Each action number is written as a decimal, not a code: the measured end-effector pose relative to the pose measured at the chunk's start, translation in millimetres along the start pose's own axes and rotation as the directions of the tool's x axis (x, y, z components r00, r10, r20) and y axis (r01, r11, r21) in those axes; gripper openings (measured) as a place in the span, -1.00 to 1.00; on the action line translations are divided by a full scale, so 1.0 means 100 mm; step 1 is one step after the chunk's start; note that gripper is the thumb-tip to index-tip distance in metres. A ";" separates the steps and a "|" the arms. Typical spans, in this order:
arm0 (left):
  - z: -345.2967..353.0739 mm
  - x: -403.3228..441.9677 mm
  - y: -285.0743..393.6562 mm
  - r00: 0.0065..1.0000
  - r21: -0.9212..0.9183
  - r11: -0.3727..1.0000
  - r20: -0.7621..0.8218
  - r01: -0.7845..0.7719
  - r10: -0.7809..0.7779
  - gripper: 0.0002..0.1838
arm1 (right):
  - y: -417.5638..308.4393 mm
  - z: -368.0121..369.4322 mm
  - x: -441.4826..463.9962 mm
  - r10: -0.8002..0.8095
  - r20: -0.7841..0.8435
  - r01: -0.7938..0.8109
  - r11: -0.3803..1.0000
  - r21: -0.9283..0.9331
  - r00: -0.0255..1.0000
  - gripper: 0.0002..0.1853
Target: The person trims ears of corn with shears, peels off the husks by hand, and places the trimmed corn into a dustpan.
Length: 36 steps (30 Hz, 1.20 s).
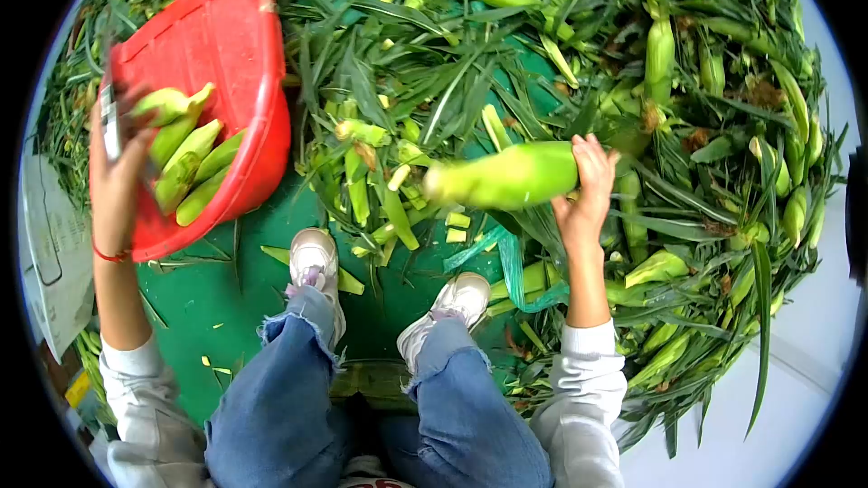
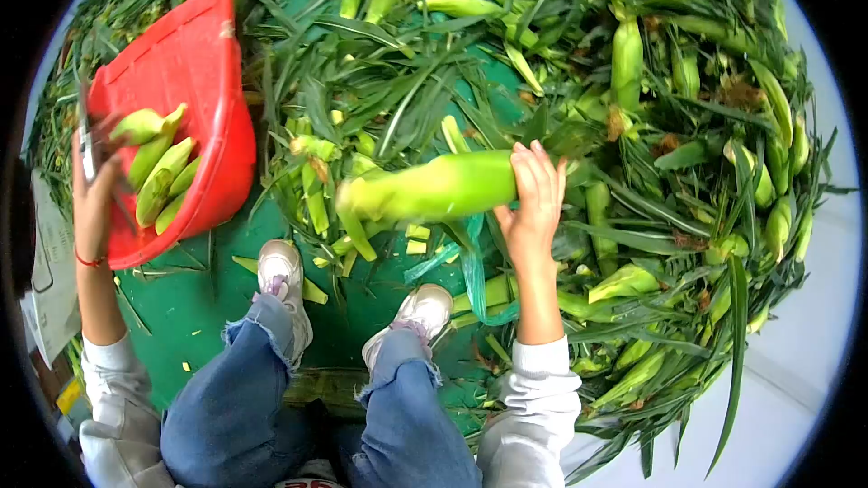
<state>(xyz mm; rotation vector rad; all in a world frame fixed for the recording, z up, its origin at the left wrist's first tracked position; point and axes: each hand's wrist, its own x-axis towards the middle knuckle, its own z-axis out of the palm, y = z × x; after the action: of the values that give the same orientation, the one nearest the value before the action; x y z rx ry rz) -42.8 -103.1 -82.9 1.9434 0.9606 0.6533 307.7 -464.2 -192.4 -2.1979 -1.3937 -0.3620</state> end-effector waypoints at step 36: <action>2.00 -1.31 0.37 0.268 -0.177 0.355 0.937 0.918 -0.225 -0.55 | -1.00 0.22 -0.12 0.884 0.232 -0.087 -0.215 0.973 0.406 -0.49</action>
<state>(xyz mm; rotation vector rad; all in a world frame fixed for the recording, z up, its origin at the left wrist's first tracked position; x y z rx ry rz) 43.1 -314.8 -161.9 0.6896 0.6180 -0.3927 212.0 -427.2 -188.9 -0.9703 0.1612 0.2429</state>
